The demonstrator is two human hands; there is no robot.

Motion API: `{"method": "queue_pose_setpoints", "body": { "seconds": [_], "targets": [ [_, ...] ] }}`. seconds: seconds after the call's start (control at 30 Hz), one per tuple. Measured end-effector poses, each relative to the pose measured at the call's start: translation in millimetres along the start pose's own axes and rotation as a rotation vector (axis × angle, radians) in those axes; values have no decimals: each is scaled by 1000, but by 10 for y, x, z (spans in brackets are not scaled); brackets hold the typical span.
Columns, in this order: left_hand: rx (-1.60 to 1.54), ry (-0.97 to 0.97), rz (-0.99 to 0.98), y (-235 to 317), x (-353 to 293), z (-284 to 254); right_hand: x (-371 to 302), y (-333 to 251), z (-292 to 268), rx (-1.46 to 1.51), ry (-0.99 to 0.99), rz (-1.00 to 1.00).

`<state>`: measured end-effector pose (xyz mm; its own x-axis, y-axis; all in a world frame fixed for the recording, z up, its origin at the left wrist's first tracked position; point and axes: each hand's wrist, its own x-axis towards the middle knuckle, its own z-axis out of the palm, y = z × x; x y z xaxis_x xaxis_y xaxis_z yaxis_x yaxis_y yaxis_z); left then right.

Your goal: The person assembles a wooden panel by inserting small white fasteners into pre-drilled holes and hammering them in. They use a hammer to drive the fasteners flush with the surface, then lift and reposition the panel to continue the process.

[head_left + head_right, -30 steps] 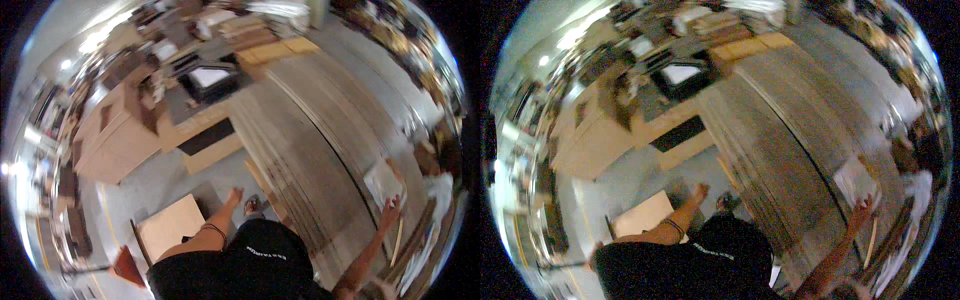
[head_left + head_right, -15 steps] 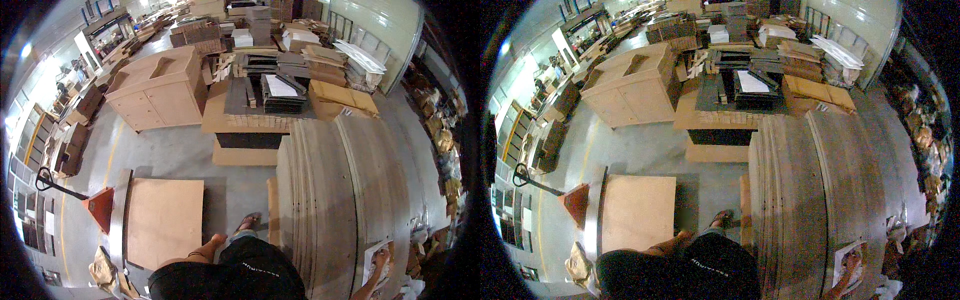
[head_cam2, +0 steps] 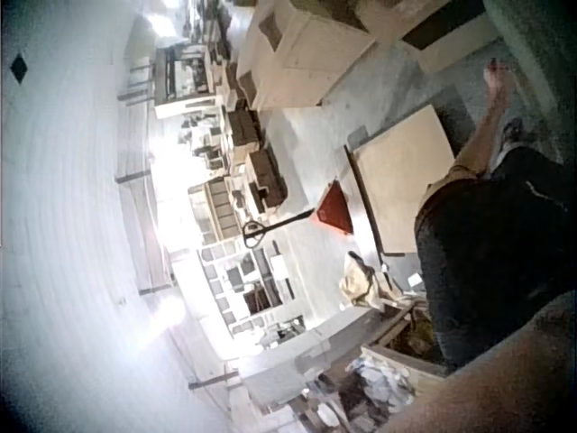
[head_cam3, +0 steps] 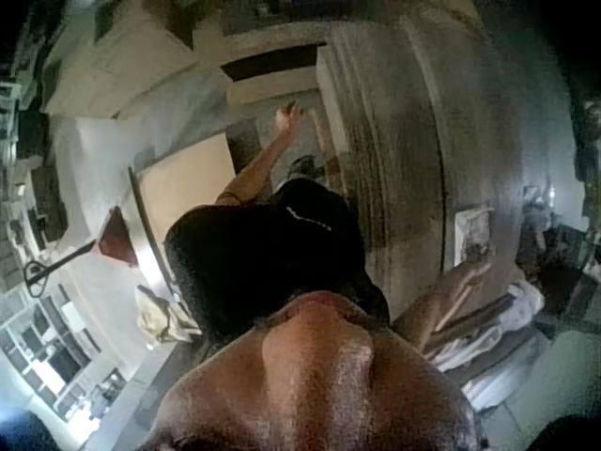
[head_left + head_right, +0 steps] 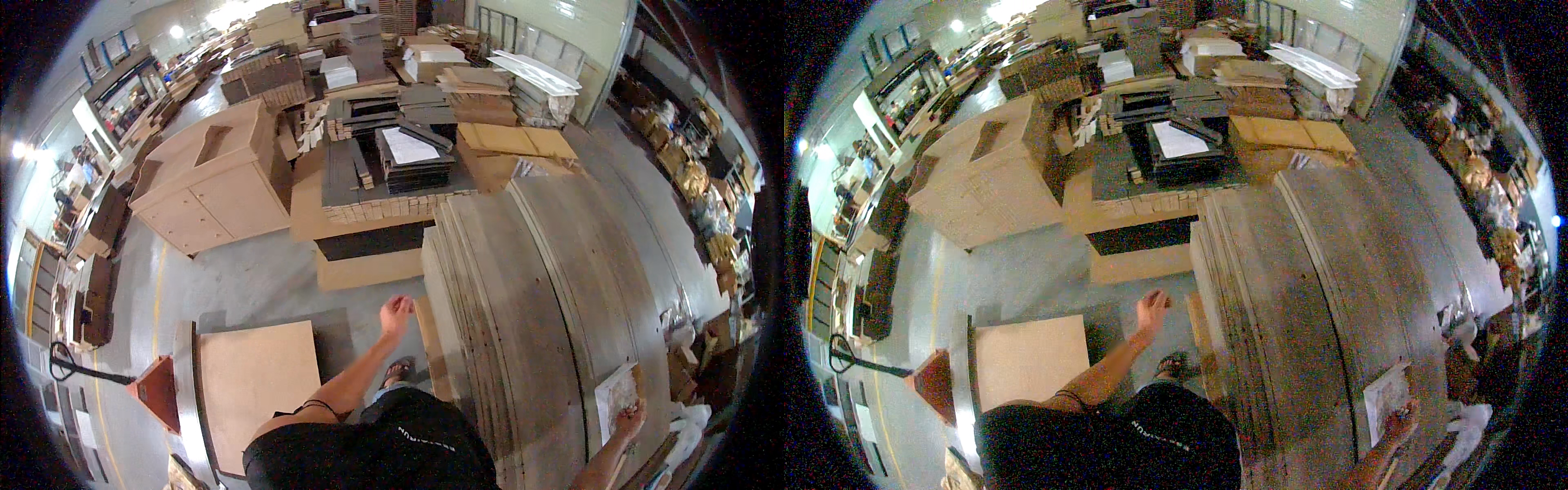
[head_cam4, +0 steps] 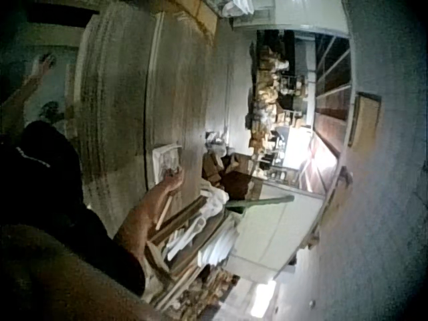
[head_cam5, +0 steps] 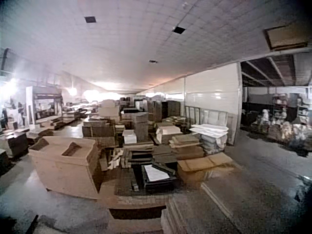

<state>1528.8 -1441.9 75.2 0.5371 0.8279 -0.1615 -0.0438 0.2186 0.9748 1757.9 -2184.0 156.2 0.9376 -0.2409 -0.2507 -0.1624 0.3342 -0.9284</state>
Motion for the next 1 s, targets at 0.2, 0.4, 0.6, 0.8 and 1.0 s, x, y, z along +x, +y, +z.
{"method": "queue_pose_setpoints", "body": {
  "seconds": [0.2,0.4,0.6,0.8,1.0],
  "targets": [
    [-393,-476,36,641,-541,1295,74,81,-455,-1434,286,-1015],
    [-309,-1028,-219,699,-1287,2123,-42,-121,75,-581,473,-667],
    [-281,-1130,-777,606,-1949,2470,-920,-113,1400,-908,524,-806],
    [-661,-1312,-968,87,-2573,2625,-2813,272,3031,-980,111,-859],
    [-564,-1540,-577,-56,-2716,2331,-2870,455,2620,-952,27,-992]
  ]
}}
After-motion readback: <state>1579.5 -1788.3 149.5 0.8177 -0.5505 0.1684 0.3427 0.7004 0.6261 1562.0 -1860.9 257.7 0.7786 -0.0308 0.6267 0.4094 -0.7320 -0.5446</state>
